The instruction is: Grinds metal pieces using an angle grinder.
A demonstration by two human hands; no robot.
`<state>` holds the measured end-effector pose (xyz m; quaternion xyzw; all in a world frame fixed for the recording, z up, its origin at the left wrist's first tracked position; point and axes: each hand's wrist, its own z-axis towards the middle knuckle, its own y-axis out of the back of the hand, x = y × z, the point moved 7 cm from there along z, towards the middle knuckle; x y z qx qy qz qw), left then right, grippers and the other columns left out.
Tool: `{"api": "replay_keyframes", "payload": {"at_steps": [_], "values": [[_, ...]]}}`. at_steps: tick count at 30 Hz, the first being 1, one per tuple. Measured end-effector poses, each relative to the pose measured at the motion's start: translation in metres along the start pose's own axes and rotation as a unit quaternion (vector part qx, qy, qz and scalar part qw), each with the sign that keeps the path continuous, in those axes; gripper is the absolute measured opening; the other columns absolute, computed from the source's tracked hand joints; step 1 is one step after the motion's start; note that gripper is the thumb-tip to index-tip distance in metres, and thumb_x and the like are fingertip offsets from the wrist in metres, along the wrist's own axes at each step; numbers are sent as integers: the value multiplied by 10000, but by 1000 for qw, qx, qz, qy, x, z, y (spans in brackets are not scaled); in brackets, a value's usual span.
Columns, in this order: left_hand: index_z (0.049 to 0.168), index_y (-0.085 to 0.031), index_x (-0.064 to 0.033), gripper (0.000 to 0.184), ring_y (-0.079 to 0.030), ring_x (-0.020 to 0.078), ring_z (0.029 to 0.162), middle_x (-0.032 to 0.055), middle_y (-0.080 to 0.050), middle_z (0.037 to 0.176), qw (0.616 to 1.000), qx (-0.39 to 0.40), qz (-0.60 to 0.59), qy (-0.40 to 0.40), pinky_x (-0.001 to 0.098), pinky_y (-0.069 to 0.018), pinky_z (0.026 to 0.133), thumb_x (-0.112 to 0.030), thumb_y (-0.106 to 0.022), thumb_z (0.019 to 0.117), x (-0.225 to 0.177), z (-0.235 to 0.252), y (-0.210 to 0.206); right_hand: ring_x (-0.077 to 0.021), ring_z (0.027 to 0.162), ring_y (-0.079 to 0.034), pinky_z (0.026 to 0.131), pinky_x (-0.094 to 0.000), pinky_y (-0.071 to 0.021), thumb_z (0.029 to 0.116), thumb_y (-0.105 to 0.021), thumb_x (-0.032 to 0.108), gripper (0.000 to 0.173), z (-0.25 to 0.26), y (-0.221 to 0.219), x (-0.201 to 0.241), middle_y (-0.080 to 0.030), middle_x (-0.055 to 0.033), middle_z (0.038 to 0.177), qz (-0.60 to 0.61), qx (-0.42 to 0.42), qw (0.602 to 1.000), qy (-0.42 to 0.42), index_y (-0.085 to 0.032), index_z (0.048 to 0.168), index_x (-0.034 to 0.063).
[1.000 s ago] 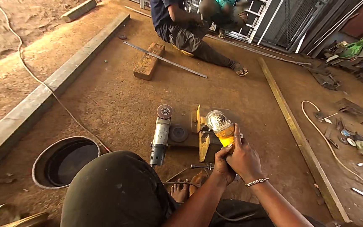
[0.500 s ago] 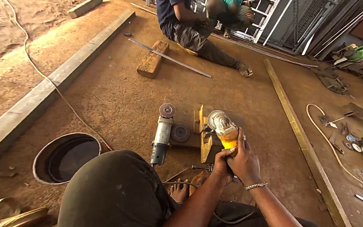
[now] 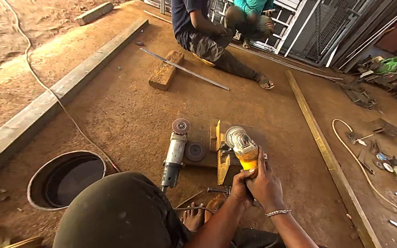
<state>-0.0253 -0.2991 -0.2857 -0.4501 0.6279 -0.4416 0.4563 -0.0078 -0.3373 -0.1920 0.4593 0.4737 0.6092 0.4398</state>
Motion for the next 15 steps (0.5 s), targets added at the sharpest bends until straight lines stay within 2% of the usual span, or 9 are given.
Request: {"api": "replay_keyframes", "payload": {"at_steps": [3,6,9,11,15], "values": [[976,-702,-115,278,-716,174,837,84,-721,894,999,19,9,29,379,-588,759,-359,-685,844,12,-1,-1,-428,935,-714,758,-597,-586,764,-863,251,1099,-7,5,-8,-654,-248,1251,-12,-5,1000,-21,-229,1655,138],[983,-694,-97,282,-717,186,837,93,-717,888,999,25,3,47,389,-591,767,-349,-655,863,21,1,-5,-416,897,-710,743,-581,-585,793,-844,278,1076,-8,13,-11,-656,-242,1202,-45,5,997,-57,-222,1659,137],[962,-690,-73,272,-725,202,822,115,-719,872,999,17,-11,27,397,-599,755,-310,-692,828,13,0,-5,-403,904,-717,757,-574,-590,778,-847,287,1094,-6,12,-6,-652,-236,1240,-38,13,998,-41,-218,1660,137],[923,-691,-83,265,-723,187,790,100,-715,841,1000,9,-11,9,379,-600,724,-311,-722,791,6,-1,-1,-400,920,-721,766,-568,-593,769,-849,282,1084,-4,10,0,-656,-237,1258,-23,16,999,-20,-239,1655,142],[970,-690,-98,294,-721,180,818,87,-716,873,999,25,-12,24,376,-595,755,-336,-739,804,7,3,2,-400,917,-715,760,-562,-590,771,-850,260,1094,-1,11,4,-663,-234,1198,-26,26,999,-24,-218,1660,170]]}}
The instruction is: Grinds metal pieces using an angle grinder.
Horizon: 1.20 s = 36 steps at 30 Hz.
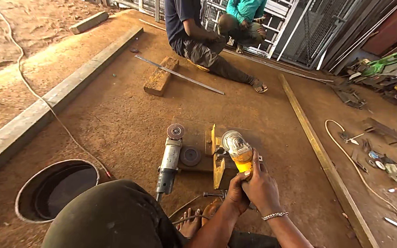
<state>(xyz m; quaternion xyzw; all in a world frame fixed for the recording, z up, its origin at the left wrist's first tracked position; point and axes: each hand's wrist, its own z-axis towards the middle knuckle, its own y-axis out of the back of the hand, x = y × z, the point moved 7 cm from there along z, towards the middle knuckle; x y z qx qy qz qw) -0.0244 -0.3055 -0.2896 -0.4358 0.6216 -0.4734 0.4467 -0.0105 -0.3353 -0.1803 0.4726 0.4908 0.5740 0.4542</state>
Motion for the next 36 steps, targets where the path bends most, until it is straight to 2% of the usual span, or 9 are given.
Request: {"api": "replay_keyframes", "payload": {"at_steps": [6,11,13,16,18,24,27,32,36], "values": [[1070,-667,-83,343,-718,197,861,105,-717,920,999,-9,34,32,396,-597,787,-350,-679,855,13,-5,-13,-404,970,-705,816,-553,-576,835,-791,266,1074,-7,15,-9,-646,-238,1245,-42,63,992,-96,-131,1677,173],[1129,-666,-84,439,-726,199,881,110,-722,961,1000,-4,29,-5,392,-600,779,-409,-721,839,8,-4,-6,-372,953,-713,810,-526,-581,843,-768,313,1062,-2,21,1,-672,-215,1180,-48,104,991,-66,-120,1679,212],[1159,-661,-95,433,-725,200,889,110,-723,985,999,-19,37,6,390,-601,774,-439,-669,897,8,-8,-14,-364,960,-713,814,-522,-579,847,-752,317,1059,1,28,2,-690,-196,1135,-57,128,988,-71,-104,1680,240],[1201,-641,-96,429,-709,226,870,125,-711,980,994,-51,78,57,412,-591,754,-454,-456,1051,12,-15,-40,-380,971,-712,807,-548,-576,881,-717,310,1023,3,41,-9,-712,-188,1072,-64,153,980,-110,-83,1681,234],[1242,-622,-97,460,-705,242,904,136,-704,1014,990,-48,94,93,432,-592,791,-478,-425,1075,20,-18,-52,-383,958,-715,803,-558,-573,888,-704,304,1000,1,50,-19,-723,-183,1023,-72,155,977,-128,-101,1679,195],[1228,-631,-86,489,-701,256,889,150,-701,996,989,-63,89,96,446,-588,777,-505,-442,1061,31,-28,-60,-363,956,-714,816,-557,-570,862,-723,311,1025,-3,58,-27,-728,-168,1003,-71,190,974,-99,-112,1679,217],[1160,-652,-94,481,-695,217,804,122,-698,922,987,-87,102,84,385,-580,694,-513,-436,1068,24,-30,-64,-363,932,-712,798,-554,-573,855,-727,310,1027,1,61,-21,-724,-169,978,-69,201,973,-88,-122,1678,208],[1187,-633,-92,501,-712,265,870,144,-702,975,986,-93,69,118,456,-599,749,-527,-411,1074,17,-35,-79,-372,996,-706,834,-564,-568,867,-716,297,997,5,71,-11,-720,-184,1065,-83,203,970,-104,-143,1671,162],[1122,-653,-92,507,-695,228,775,118,-690,887,989,-96,65,87,404,-588,685,-539,-420,1065,13,-33,-70,-375,991,-704,824,-566,-570,848,-726,288,1007,9,68,-3,-715,-189,1066,-89,207,972,-66,-159,1669,156]]}}
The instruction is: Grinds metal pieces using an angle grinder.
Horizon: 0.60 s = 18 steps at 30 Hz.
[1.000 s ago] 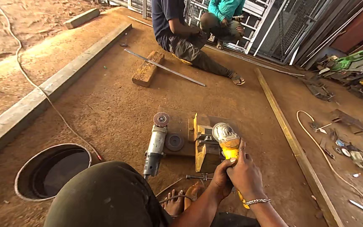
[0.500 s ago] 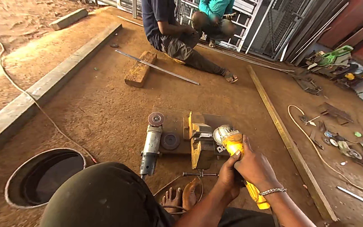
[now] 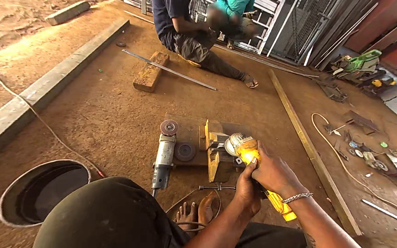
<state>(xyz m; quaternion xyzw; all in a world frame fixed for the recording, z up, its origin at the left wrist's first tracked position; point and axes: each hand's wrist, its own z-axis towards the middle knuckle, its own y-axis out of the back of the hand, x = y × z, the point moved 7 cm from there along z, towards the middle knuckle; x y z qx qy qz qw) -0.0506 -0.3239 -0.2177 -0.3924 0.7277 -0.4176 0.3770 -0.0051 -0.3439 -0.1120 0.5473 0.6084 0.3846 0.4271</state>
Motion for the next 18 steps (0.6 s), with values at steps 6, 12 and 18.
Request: {"api": "replay_keyframes", "payload": {"at_steps": [6,12,18], "values": [[1196,-627,-91,549,-719,284,897,152,-708,1004,998,19,-10,54,482,-605,782,-579,-417,1056,3,-6,-11,-392,990,-706,816,-584,-570,865,-723,297,980,-1,0,-9,-717,-198,1058,2,8,999,-36,-173,1655,111],[1252,-627,-65,554,-707,300,949,177,-705,1064,998,-34,39,37,499,-594,804,-549,-431,1067,-1,-7,-3,-374,970,-706,825,-591,-562,857,-736,243,1010,6,-11,-16,-716,-198,1073,59,17,998,-7,-145,1673,190],[1208,-633,-44,554,-714,315,909,191,-704,1025,996,-8,37,87,508,-604,785,-547,-451,1063,15,-7,-6,-380,1002,-698,847,-593,-556,864,-731,246,990,-2,-17,-34,-706,-201,1098,75,12,996,-36,-159,1668,161]]}}
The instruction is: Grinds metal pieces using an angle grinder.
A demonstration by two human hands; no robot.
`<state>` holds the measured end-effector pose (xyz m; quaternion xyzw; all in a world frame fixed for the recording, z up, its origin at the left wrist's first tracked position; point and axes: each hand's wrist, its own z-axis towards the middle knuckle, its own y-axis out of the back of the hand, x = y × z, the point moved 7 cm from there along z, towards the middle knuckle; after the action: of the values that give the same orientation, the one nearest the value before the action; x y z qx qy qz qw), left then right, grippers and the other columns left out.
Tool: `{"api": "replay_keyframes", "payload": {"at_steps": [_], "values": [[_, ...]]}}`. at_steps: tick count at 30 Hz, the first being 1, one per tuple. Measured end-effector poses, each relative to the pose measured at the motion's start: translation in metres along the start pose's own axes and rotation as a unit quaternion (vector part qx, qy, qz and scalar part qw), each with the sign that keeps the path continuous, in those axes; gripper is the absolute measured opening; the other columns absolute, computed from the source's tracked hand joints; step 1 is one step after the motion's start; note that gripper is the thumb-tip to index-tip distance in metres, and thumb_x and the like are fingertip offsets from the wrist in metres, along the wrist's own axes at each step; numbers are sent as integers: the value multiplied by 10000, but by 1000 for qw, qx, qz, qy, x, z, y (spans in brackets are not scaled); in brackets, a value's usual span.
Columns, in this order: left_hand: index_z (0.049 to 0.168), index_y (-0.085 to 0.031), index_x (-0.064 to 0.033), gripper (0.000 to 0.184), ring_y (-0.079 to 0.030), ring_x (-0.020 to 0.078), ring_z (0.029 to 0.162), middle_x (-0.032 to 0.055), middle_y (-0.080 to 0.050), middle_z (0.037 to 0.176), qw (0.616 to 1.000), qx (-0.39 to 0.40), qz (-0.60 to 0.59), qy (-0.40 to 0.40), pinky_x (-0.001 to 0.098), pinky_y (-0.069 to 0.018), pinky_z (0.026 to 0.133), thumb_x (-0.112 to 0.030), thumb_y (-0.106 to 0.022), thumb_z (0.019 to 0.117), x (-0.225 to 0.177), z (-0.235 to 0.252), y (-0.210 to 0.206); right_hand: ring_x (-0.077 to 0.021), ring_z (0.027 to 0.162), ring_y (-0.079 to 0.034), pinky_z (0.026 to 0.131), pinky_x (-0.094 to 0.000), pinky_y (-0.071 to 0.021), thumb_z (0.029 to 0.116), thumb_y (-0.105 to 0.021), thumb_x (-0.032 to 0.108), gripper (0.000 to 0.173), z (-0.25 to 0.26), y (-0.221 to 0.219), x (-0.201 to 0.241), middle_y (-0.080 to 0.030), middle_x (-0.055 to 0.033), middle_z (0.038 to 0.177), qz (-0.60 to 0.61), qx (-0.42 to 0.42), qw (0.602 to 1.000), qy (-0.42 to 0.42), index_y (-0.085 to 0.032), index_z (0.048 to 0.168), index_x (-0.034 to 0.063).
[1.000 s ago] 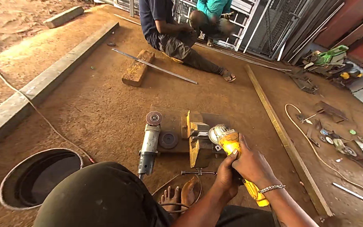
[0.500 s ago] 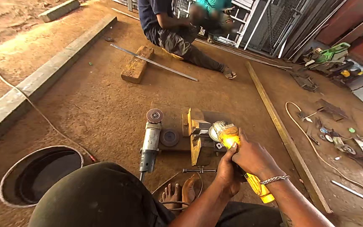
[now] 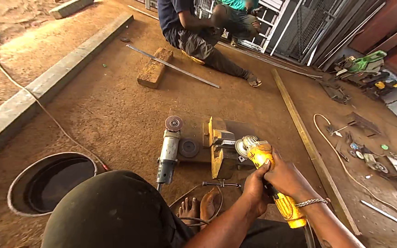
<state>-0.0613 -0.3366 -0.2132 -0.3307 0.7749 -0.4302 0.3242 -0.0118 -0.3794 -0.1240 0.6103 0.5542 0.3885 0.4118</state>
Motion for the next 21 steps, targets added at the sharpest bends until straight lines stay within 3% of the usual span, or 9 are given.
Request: {"api": "replay_keyframes", "payload": {"at_steps": [9,14,21], "values": [[1190,-642,-43,568,-703,301,905,179,-699,1007,999,-41,30,-2,500,-592,786,-574,-534,1019,9,2,14,-361,989,-703,856,-587,-550,864,-732,256,904,-3,-11,-11,-720,-177,1075,28,-17,999,7,-277,1640,165],[1241,-640,-64,570,-702,296,938,175,-702,1039,998,-13,7,-59,499,-589,807,-568,-456,1050,-1,4,19,-373,948,-709,815,-582,-566,849,-744,269,1021,-1,-3,18,-724,-175,1023,-31,-4,999,40,-146,1675,220],[1228,-640,-91,535,-708,286,925,162,-705,1018,999,24,-14,-44,487,-593,801,-564,-477,1038,4,9,13,-378,974,-710,833,-579,-565,866,-739,294,1021,-5,1,15,-723,-189,1046,-58,-24,998,-2,-127,1674,170]]}}
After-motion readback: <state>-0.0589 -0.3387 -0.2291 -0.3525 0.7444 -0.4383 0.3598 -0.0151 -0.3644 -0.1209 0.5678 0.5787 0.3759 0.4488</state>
